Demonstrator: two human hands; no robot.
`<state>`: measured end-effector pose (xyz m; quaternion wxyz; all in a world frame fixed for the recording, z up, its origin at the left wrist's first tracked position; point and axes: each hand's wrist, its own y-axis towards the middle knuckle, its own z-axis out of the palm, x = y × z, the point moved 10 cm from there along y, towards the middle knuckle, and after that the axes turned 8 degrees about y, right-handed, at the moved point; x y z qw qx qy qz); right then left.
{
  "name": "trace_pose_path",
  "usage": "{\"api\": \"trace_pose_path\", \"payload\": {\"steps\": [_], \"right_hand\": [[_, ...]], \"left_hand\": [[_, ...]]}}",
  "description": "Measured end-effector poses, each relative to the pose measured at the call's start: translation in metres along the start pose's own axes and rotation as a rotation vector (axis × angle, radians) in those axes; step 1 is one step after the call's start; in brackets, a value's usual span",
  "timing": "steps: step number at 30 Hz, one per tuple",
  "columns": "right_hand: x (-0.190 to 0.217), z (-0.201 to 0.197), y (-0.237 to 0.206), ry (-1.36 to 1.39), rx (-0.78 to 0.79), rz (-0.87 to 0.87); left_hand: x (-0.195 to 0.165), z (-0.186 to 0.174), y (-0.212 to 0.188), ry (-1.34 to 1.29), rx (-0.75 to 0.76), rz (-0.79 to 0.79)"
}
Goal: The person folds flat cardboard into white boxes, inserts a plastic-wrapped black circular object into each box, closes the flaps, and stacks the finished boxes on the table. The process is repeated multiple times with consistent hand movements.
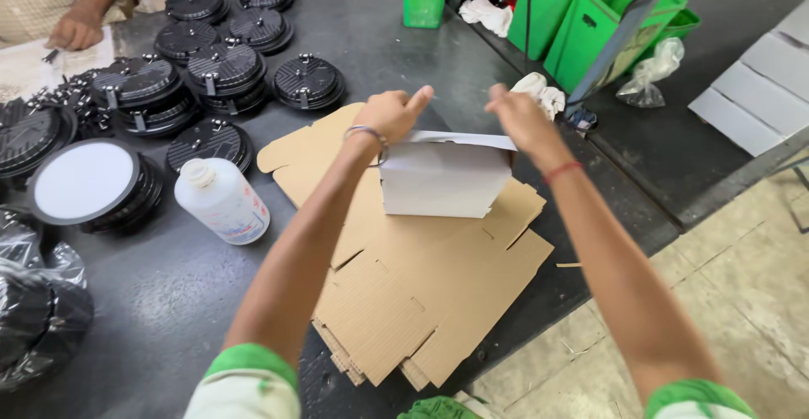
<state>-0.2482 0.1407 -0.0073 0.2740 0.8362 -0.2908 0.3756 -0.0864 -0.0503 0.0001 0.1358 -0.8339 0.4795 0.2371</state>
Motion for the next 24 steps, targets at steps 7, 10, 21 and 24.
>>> {"api": "trace_pose_path", "payload": {"steps": [7,10,21,24], "right_hand": [[-0.023,0.038,-0.017,-0.151,0.132,0.068],[0.006,0.027,-0.036,-0.318,-0.114,-0.172],[0.049,0.013,-0.011,-0.441,0.006,-0.215],[0.078,-0.023,-0.012,-0.408,-0.254,-0.471]], "left_hand": [[0.0,0.049,0.01,0.197,-0.066,0.076],[-0.014,0.035,-0.024,0.264,-0.475,0.199],[-0.02,0.022,-0.035,0.203,-0.356,0.084],[-0.026,0.019,-0.038,0.231,-0.405,0.086]]}}
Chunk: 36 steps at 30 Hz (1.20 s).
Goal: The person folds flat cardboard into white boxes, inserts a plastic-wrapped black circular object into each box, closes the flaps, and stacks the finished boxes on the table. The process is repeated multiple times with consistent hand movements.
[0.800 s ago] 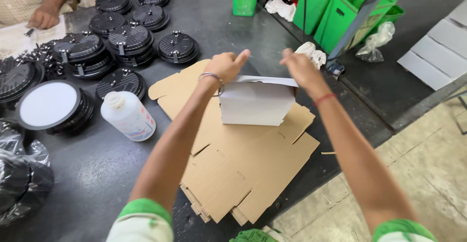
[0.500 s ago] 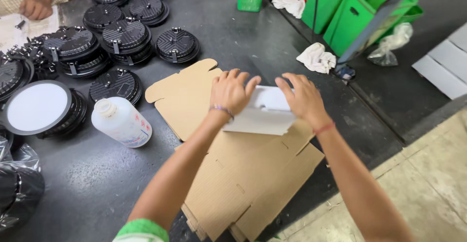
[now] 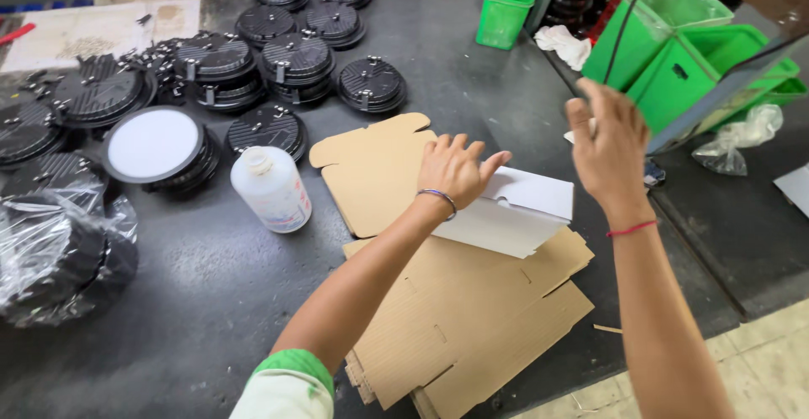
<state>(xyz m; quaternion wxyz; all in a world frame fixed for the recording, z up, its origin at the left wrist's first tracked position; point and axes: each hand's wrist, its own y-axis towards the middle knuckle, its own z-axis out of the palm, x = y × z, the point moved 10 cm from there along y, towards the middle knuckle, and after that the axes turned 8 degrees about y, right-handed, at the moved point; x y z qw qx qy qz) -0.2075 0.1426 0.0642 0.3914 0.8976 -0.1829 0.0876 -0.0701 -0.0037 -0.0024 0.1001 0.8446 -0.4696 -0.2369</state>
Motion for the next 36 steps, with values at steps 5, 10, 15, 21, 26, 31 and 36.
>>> {"api": "trace_pose_path", "payload": {"steps": [5,10,15,21,26,31,36], "right_hand": [[-0.005,0.063,-0.017,-0.021,0.221,0.277],[0.016,0.049,-0.066,-0.027,0.333,0.395],[0.094,0.005,-0.144,0.032,0.146,0.186],[0.079,0.001,-0.235,0.345,0.126,0.348],[-0.003,0.033,-0.254,0.792,-0.018,0.652],[-0.003,0.093,-0.272,1.225,0.123,0.82],[-0.005,0.109,-0.272,1.253,0.171,0.912]], "left_hand": [[0.005,-0.007,-0.006,-0.028,-0.178,0.01],[0.027,0.016,-0.018,-0.96,0.073,0.082],[0.142,0.03,-0.094,-1.271,-0.069,-0.368],[0.188,0.086,-0.172,-1.328,0.008,-0.633],[0.141,0.109,-0.188,-1.258,0.022,-0.542],[0.119,0.132,-0.189,-1.425,0.046,-0.577],[0.127,0.131,-0.162,-1.241,0.003,-0.494]]}}
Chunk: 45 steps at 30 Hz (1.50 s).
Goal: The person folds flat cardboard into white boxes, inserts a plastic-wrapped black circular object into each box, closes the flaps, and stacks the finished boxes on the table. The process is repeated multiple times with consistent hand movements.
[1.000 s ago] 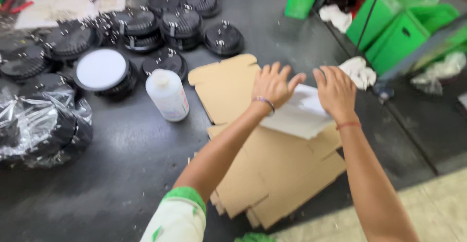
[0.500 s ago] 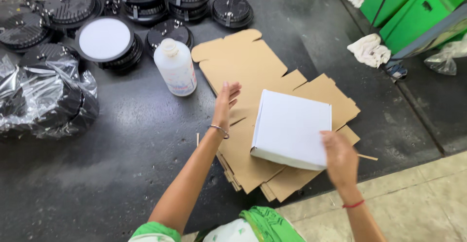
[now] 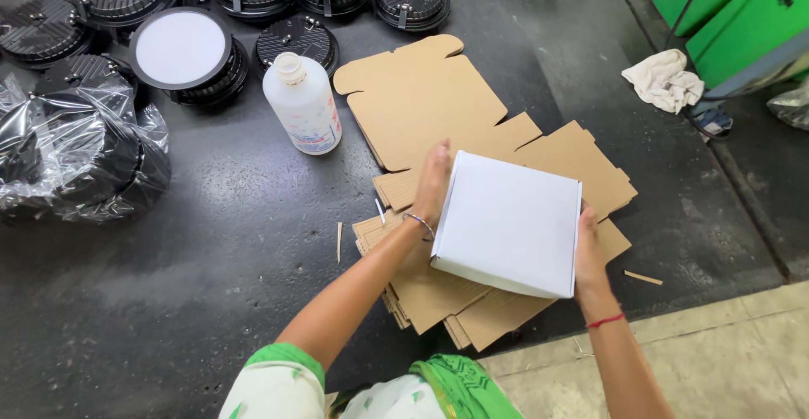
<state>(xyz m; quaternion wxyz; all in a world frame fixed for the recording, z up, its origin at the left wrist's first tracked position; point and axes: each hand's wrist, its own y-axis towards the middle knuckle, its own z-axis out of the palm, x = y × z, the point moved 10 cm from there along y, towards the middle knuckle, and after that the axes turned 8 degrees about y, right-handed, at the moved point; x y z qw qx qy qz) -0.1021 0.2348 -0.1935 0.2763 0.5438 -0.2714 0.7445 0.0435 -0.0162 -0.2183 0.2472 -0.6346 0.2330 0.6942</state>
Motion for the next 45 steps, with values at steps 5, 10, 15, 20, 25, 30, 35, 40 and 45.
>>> {"api": "trace_pose_path", "payload": {"steps": [5,10,15,20,25,30,35,40,45], "right_hand": [[-0.003,-0.007,0.005,-0.174,-0.064,-0.009],[-0.004,-0.007,0.002,-0.207,-0.057,0.011],[-0.001,-0.001,-0.001,-0.304,-0.105,0.065],[0.017,0.004,0.0,-0.414,-0.079,-0.048],[0.031,0.005,-0.005,-0.58,-0.057,-0.146],[0.036,0.009,-0.012,-0.603,-0.073,-0.154],[0.044,0.018,-0.01,-0.661,-0.077,-0.216],[0.035,0.008,-0.007,-0.667,-0.133,-0.181],[0.011,-0.018,-0.001,-0.621,-0.179,-0.233]], "left_hand": [[-0.006,0.021,-0.008,0.054,0.106,-0.011],[-0.017,0.025,-0.015,0.153,0.111,0.037],[-0.024,0.018,-0.019,0.174,0.039,0.015],[-0.038,0.013,-0.022,0.58,-0.013,0.0],[-0.044,0.032,-0.024,0.788,0.039,0.015],[-0.054,0.035,-0.034,0.828,-0.006,0.124],[-0.072,0.039,-0.038,1.124,-0.064,0.301],[-0.058,0.031,-0.027,0.965,-0.052,0.264],[-0.006,0.0,-0.013,0.351,-0.131,-0.042]]}}
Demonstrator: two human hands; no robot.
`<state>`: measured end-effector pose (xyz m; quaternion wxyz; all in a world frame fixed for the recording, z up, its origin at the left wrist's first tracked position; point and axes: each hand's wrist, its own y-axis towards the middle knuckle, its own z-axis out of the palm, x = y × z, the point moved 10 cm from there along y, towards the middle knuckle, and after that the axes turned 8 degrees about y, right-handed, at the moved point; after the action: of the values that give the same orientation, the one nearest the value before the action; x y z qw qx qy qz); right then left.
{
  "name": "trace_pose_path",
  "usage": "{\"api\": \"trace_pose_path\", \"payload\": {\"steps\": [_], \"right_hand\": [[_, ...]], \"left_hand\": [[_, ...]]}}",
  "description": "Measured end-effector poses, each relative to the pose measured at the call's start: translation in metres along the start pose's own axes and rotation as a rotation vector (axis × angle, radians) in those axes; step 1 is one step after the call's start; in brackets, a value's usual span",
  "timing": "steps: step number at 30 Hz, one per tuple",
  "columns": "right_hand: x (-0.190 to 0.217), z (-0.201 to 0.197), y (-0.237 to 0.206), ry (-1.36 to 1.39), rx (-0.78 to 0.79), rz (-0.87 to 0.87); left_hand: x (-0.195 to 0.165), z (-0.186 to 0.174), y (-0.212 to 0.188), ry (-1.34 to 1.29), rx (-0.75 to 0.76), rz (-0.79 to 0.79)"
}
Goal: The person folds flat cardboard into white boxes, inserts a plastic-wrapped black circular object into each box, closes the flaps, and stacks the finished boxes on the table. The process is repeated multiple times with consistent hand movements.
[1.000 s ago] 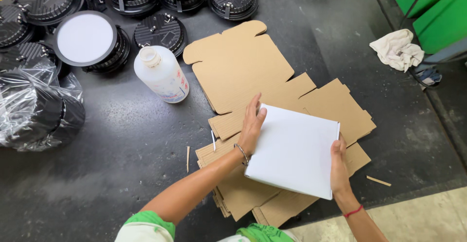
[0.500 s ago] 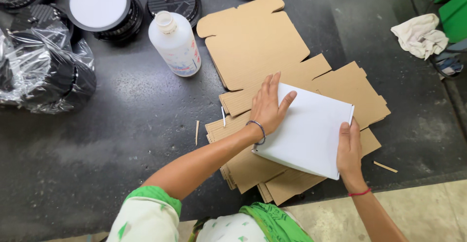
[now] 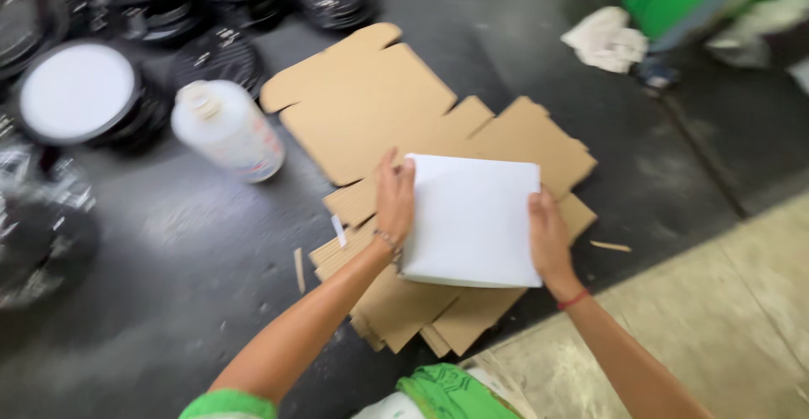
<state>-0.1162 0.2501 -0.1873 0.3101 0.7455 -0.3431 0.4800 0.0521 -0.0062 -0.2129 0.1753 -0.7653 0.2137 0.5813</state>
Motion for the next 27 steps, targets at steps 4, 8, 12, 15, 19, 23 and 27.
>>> {"api": "trace_pose_path", "payload": {"steps": [4,8,12,15,19,23,27], "right_hand": [[-0.042,0.002,0.005,0.062,-0.091,0.108],[-0.044,0.01,0.008,0.296,-0.072,0.144],[-0.013,0.003,0.002,0.359,-0.095,0.115],[-0.001,-0.002,-0.001,0.208,-0.103,0.18],[0.004,-0.001,-0.008,0.101,-0.091,0.249],[0.004,0.006,-0.027,0.413,0.037,0.337],[0.009,-0.027,-0.037,0.588,0.025,0.384]], "left_hand": [[-0.011,-0.009,0.002,-0.14,-0.028,0.185],[0.002,-0.009,-0.003,-0.442,-0.01,-0.021],[-0.011,-0.013,-0.011,-0.254,-0.064,0.083],[-0.027,0.001,-0.006,0.196,0.018,0.279],[-0.005,0.011,0.008,0.112,0.19,0.033],[-0.022,0.019,-0.013,0.031,0.273,-0.096],[-0.09,0.033,-0.042,0.073,0.23,0.097]]}}
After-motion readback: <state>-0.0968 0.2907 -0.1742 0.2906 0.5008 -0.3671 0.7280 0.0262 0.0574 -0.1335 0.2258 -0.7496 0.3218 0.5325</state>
